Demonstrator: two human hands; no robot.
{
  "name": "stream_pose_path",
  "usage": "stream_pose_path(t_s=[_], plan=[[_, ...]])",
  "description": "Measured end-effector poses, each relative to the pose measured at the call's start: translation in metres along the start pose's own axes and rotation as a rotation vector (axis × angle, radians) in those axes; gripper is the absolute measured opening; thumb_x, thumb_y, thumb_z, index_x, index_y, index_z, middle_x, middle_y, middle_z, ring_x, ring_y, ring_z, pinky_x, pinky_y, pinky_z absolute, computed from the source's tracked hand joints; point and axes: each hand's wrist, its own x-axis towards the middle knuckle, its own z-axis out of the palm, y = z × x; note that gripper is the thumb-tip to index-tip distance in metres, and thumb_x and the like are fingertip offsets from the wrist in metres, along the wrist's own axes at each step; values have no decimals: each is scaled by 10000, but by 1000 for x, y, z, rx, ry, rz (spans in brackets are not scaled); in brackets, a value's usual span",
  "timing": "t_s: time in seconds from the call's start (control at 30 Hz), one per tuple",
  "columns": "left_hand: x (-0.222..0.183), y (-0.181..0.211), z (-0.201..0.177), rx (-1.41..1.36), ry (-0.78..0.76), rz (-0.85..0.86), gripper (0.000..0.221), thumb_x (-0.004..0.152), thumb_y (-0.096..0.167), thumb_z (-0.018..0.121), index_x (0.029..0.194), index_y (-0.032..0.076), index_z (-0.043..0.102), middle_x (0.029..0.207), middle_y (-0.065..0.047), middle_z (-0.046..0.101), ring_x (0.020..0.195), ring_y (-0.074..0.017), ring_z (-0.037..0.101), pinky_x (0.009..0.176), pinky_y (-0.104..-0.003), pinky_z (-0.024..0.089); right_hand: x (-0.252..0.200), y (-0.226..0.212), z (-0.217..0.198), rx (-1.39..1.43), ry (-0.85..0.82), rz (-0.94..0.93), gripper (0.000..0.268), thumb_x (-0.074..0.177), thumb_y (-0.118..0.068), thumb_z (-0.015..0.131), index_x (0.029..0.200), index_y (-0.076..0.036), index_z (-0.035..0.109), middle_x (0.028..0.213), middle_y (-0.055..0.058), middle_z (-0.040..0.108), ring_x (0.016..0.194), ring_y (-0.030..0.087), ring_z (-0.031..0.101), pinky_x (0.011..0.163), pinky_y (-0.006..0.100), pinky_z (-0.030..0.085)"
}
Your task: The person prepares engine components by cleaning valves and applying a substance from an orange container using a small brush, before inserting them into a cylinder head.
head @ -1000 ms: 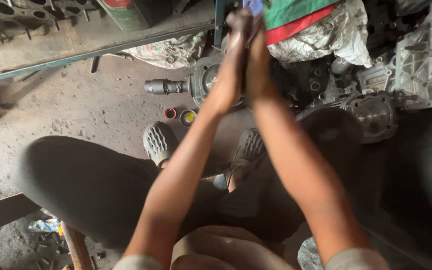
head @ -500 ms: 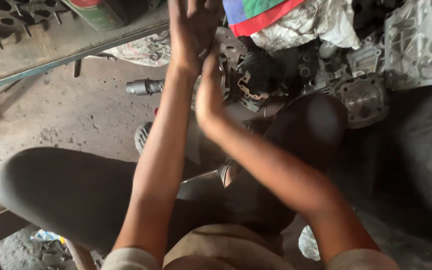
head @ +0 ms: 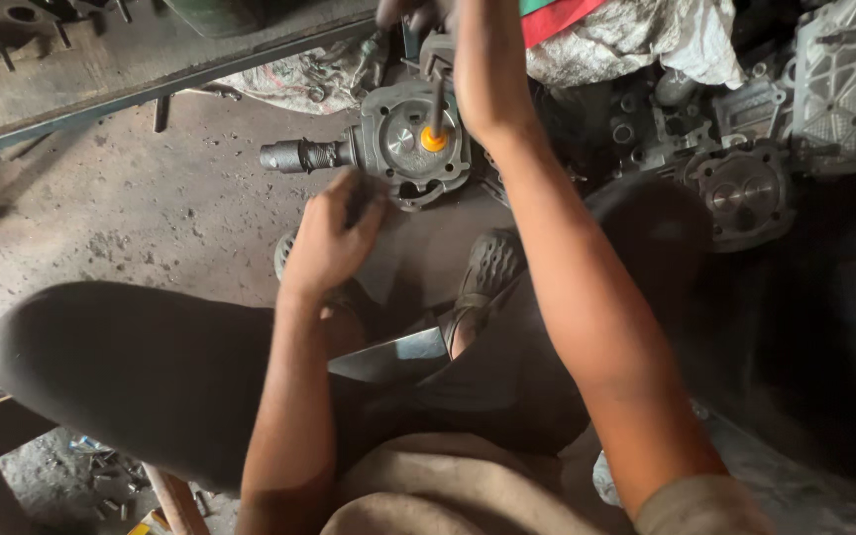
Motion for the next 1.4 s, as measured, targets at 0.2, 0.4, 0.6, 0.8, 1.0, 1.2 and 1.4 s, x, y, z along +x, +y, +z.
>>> stream_pose_path(t_s=[0.2,0.4,0.6,0.8,1.0,1.2,1.4], plan=[[24,-176,66,599,-576,-407,364,911,304,622,1162,41,630,970,-218,732,966,-373,703,862,-452,542,-36,-33,14,94,103,181,493,1086,-456,475,729,-126,393,579,-14,384,493,143,393,471,323,347],[22,-282,122,379,-80,-631,836,883,370,690,1522,27,276,1250,-385,577,1187,-505,572,996,-494,472,-41,-34,0,-52,22,16,416,1160,-380,541,877,-80,487,768,19,507,696,109,490,663,259,428],[16,-276,96,353,221,-745,746,882,353,680,1547,294,346,1338,-336,565,1180,-474,615,962,-511,511,-65,-89,0,-651,-221,-210,143,1076,-11,690,1173,1,585,1115,76,579,947,159,596,798,275,482],[39,-279,69,351,102,-825,664,861,325,660,1499,370,482,1265,-244,678,1203,-418,641,995,-495,520,-63,-107,0,-713,-269,-360,159,1068,82,689,1158,8,580,1089,114,598,1009,209,647,894,331,545],[44,-296,59,331,90,-792,664,830,484,741,1454,431,519,1340,-210,628,1252,-375,600,1030,-451,495,-69,-93,-5,-654,-222,-260,213,1071,62,730,1197,-2,570,1135,87,646,1067,184,720,947,301,592],[50,-300,54,396,-28,-787,704,805,407,772,1468,442,539,1369,-200,639,1262,-353,620,1050,-433,505,-68,-96,-3,-669,-230,-292,320,1007,95,777,1228,-2,567,1159,102,657,1098,186,719,948,304,593],[48,-299,55,388,-4,-799,641,828,334,716,1441,439,561,1432,-118,609,1300,-322,591,1057,-429,491,-68,-99,-2,-622,-265,-279,337,1002,167,698,1263,-10,579,1185,96,650,1130,189,724,983,302,610]])
